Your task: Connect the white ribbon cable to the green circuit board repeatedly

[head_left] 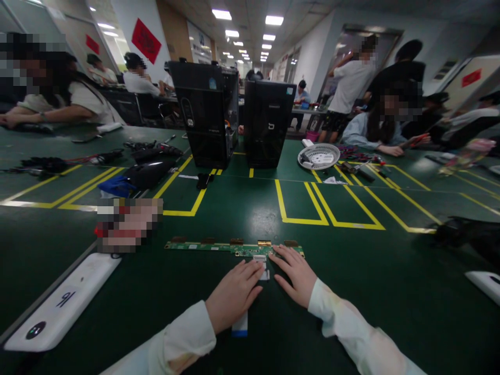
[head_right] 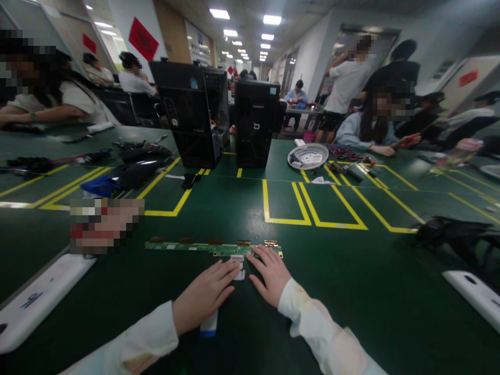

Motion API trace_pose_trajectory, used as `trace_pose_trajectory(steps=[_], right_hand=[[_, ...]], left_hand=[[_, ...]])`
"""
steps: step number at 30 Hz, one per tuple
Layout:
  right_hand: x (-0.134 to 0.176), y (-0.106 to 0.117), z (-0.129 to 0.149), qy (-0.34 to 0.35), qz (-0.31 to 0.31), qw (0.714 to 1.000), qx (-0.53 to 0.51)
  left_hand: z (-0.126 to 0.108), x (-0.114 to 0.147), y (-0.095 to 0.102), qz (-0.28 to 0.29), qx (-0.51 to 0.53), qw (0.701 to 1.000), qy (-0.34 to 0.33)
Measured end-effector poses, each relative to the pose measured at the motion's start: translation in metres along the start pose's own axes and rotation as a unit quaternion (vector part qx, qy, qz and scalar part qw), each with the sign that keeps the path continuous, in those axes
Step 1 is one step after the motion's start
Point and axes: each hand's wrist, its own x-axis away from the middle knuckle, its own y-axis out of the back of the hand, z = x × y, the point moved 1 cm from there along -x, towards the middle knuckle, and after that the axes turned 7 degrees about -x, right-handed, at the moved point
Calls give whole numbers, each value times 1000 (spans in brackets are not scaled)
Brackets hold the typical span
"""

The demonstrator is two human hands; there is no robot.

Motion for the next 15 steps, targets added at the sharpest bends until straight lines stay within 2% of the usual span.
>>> trace_pose_trajectory(steps=[9,15], right_hand=[[0,3,-1,2,16,1000,0],[-2,4,-1,4,16,1000,0]], left_hand=[[7,-3,7,31,9,999,-13],[7,-1,7,23,38,999,4]])
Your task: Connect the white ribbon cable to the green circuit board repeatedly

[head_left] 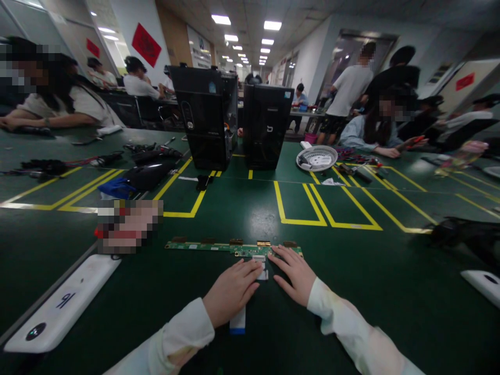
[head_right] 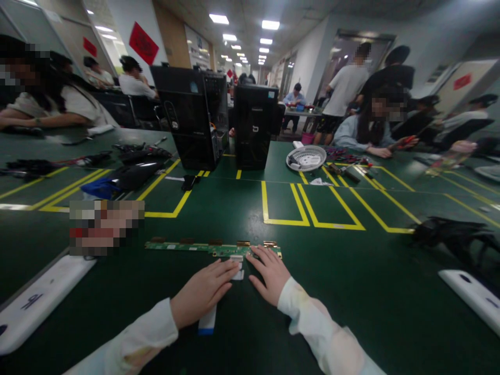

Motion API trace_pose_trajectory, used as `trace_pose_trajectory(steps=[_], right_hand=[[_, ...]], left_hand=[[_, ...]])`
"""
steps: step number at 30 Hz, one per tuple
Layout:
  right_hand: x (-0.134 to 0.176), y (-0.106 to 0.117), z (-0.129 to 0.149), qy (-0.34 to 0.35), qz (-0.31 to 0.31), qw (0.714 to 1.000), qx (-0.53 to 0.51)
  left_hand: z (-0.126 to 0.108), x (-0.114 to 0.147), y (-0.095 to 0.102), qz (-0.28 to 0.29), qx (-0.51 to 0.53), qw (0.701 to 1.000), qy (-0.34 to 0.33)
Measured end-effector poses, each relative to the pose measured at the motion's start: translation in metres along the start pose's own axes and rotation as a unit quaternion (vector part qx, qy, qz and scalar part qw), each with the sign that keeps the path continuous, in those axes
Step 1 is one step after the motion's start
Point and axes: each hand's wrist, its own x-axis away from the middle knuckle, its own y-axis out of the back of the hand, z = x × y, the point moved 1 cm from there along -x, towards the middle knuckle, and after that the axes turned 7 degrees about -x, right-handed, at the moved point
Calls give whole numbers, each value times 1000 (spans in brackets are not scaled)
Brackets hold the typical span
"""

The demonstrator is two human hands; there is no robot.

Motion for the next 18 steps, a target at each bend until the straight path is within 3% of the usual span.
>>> trace_pose_trajectory(steps=[4,8,12,18], right_hand=[[0,-1,0,-5,-3,1000,-1],[1,-2,0,-11,-1,1000,0],[2,-3,0,-9,-1,1000,1],[2,-5,-3,-2,-7,1000,5]], left_hand=[[0,-1,8,-10,67,997,33],[17,-5,26,-78,87,989,95],[67,-1,40,-139,-22,982,124],[155,26,44,-166,-97,955,225]])
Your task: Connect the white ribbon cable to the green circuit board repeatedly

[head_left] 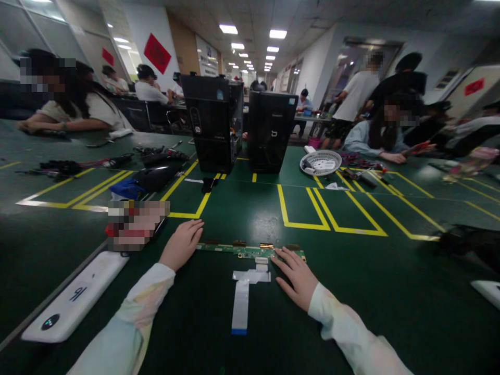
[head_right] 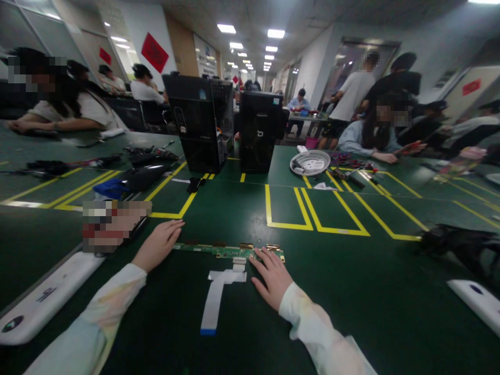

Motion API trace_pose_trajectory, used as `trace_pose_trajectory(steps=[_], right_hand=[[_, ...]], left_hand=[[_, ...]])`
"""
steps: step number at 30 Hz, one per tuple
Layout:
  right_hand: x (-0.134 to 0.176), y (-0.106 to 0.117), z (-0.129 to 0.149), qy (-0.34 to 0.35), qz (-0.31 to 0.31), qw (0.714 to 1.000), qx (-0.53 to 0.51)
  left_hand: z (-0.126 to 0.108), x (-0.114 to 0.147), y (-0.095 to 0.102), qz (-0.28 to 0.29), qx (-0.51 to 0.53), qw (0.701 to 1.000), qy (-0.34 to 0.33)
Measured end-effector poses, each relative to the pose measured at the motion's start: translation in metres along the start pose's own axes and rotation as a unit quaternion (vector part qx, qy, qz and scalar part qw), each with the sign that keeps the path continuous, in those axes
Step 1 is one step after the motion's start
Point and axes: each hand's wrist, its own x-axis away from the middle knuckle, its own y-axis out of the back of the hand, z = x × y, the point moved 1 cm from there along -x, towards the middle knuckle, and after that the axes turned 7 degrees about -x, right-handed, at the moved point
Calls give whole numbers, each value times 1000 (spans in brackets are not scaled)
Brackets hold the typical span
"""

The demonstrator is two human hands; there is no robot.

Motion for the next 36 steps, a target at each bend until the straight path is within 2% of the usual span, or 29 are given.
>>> trace_pose_trajectory(steps=[2,4,8,12,20,24,29,32,36], right_hand=[[0,0,0,3,-4,1000,2],[0,1,0,5,-9,1000,5],[-4,7,8,31,-4,1000,1],[-10,12,20,69,35,997,-17],[-17,4,25,38,67,997,-9],[-10,6,24,34,75,997,-4],[34,16,18,20,54,998,10],[82,25,9,-20,14,999,24],[157,37,-3,-119,-43,991,52]], left_hand=[[16,0,-2,1,-13,1000,16],[22,0,-4,15,-22,999,28],[17,0,-3,42,-41,998,34],[11,-1,-1,46,-54,997,34],[16,-2,-4,47,-41,997,47],[18,-1,-5,41,-38,998,42],[23,0,-8,47,-25,998,38],[22,0,-8,40,-30,998,36],[19,0,-6,44,-30,998,42]])
